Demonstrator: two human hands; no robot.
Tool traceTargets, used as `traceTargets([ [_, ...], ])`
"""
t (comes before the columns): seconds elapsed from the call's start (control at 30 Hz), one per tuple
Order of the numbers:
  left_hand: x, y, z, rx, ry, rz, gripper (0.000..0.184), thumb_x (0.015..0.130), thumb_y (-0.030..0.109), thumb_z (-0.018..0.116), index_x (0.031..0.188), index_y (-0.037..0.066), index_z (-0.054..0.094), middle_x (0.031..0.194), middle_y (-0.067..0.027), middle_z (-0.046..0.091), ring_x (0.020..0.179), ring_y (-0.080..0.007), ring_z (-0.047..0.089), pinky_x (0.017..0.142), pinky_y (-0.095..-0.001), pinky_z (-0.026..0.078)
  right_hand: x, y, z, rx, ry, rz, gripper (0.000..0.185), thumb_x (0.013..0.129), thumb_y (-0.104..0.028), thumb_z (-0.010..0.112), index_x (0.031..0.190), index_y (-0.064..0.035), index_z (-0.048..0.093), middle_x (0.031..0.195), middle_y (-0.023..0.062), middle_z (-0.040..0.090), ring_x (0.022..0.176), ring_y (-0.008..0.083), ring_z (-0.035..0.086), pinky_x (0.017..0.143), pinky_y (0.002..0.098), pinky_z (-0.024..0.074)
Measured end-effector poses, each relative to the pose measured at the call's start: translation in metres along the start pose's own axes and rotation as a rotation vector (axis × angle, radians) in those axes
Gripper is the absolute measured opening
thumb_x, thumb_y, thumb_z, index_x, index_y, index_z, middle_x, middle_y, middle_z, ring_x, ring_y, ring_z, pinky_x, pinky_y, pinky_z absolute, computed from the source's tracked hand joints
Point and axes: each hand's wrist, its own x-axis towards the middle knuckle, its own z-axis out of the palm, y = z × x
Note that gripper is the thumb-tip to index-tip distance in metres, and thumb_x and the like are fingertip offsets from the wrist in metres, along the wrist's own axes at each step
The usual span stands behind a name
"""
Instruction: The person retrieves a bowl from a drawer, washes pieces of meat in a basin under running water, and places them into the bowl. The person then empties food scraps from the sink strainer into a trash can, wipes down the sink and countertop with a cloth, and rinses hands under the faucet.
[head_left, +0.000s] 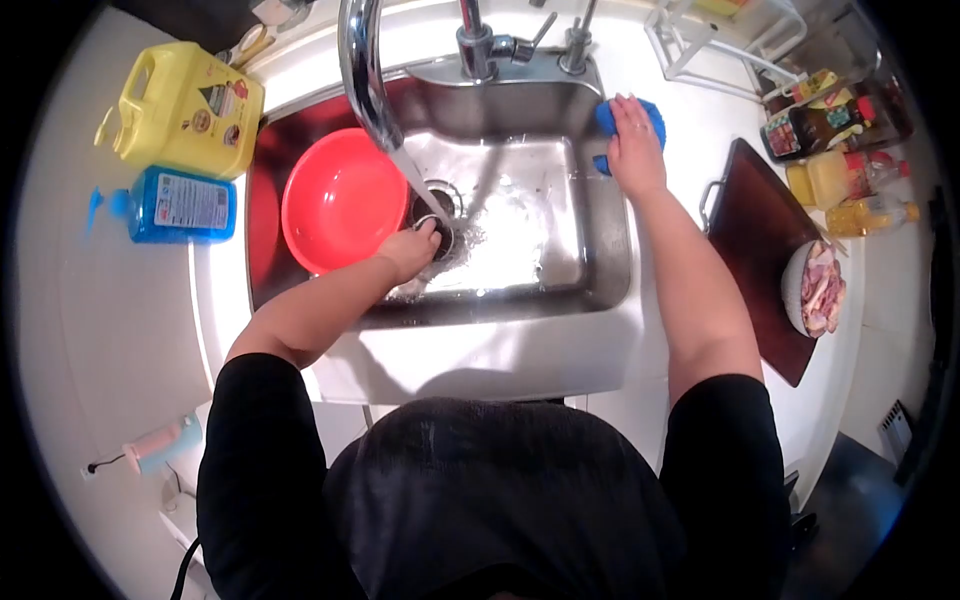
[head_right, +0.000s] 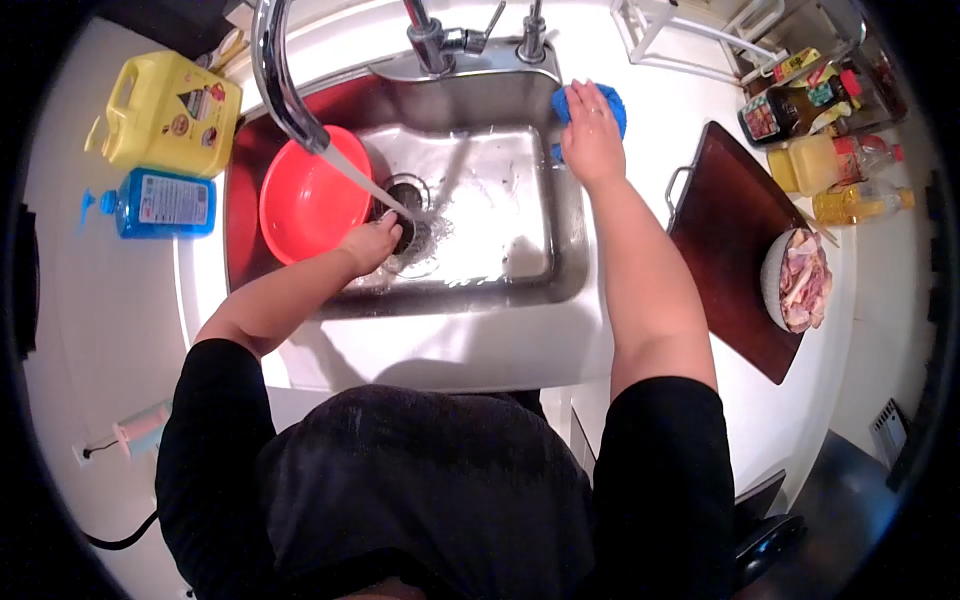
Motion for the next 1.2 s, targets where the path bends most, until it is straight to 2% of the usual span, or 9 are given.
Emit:
traceTargets([
  [0.13,-0.026,0.001,0.034,-0.182,0.106,0.268,0.043,0.073,0.005,0.046,0.116,0.003,0.039,0.112,-0.0183,0.039,0.086,-0.0339,0.055,0.075,-0.0387,0.046,-0.001,0.005,0.006,-0.012,0.023,-0.021,0.044,0.069,-0.004,0.046,0.113,-0.0001,0.045,0.122,0.0123,0.043,0.117,0.0273,0.034,0.099,0.0337,0.0277],
  [0.23,-0.036,-0.007,0.029,-0.314,0.247,0.187,0.046,0.07,0.001,0.053,0.115,0.006,0.043,0.113,-0.0155,0.043,0.086,-0.033,0.054,0.079,-0.0363,0.044,-0.003,0.004,0.006,-0.024,0.014,-0.019,0.044,0.07,-0.004,0.046,0.114,0.0,0.045,0.122,0.0121,0.043,0.118,0.0266,0.034,0.099,0.0333,0.0276],
  [0.33,-0.016,-0.015,0.019,-0.8,0.25,-0.007,0.033,0.076,0.003,0.051,0.109,0.004,0.049,0.097,-0.0108,0.054,0.083,-0.0249,0.055,0.077,-0.0323,0.045,-0.001,0.003,0.005,-0.05,-0.014,-0.016,0.044,0.072,-0.006,0.045,0.115,0.0003,0.044,0.123,0.012,0.041,0.119,0.0256,0.032,0.1,0.0329,0.0259],
  [0.43,-0.003,0.015,-0.027,-1.923,0.337,-0.248,0.019,0.08,0.003,0.045,0.097,0.001,0.054,0.076,-0.0059,0.058,0.073,-0.0146,0.057,0.064,-0.0254,0.049,-0.001,0.003,0.004,0.0,-0.012,-0.008,0.045,0.071,-0.005,0.043,0.116,-0.0005,0.043,0.124,0.0129,0.04,0.119,0.0283,0.031,0.1,0.0348,0.0241],
  [0.53,0.021,0.012,-0.039,-2.268,0.311,-0.24,0.017,0.083,0.006,0.046,0.095,-0.001,0.054,0.078,-0.0065,0.058,0.072,-0.0115,0.057,0.061,-0.0211,0.048,-0.001,0.004,0.005,0.015,0.009,-0.013,0.044,0.072,-0.007,0.048,0.116,-0.0019,0.044,0.123,0.0138,0.04,0.118,0.0285,0.033,0.099,0.035,0.0253],
  [0.8,-0.019,0.011,-0.052,-1.892,0.388,-0.182,0.023,0.083,0.014,0.05,0.101,0.0,0.053,0.093,-0.0095,0.057,0.09,-0.0172,0.053,0.078,-0.028,0.044,0.008,-0.026,0.001,0.027,0.084,0.175,0.017,0.073,-0.007,0.054,0.089,-0.0037,0.056,0.09,0.0109,0.056,0.089,0.027,0.051,0.081,0.0354,0.0379],
  [0.87,-0.035,0.007,-0.043,-1.957,0.42,-0.237,0.023,0.084,0.014,0.049,0.103,0.002,0.052,0.095,-0.0072,0.057,0.088,-0.0152,0.054,0.078,-0.0261,0.044,0.012,-0.066,0.007,0.518,-0.045,0.228,0.015,0.074,-0.007,0.054,0.089,-0.0068,0.058,0.088,0.0126,0.057,0.085,0.027,0.053,0.077,0.0355,0.0408],
  [1.03,-0.055,0.001,-0.069,-2.475,0.471,-0.233,0.037,0.088,0.035,0.037,0.108,0.006,0.05,0.1,-0.0086,0.056,0.09,-0.0212,0.055,0.08,-0.034,0.043,0.015,-0.202,0.028,0.779,-0.43,0.12,0.014,0.075,-0.013,0.056,0.086,-0.0055,0.059,0.081,0.0163,0.059,0.081,0.0301,0.057,0.074,0.0352,0.043],
  [1.2,-0.033,0.0,-0.062,-2.78,0.54,-0.041,0.043,0.087,0.041,0.033,0.107,0.007,0.05,0.097,-0.0121,0.058,0.089,-0.0241,0.056,0.083,-0.039,0.042,0.015,-0.251,0.021,0.884,-0.179,0.249,0.016,0.077,-0.018,0.053,0.081,-0.0035,0.058,0.078,0.0171,0.058,0.075,0.0323,0.056,0.067,0.0382,0.0435],
])
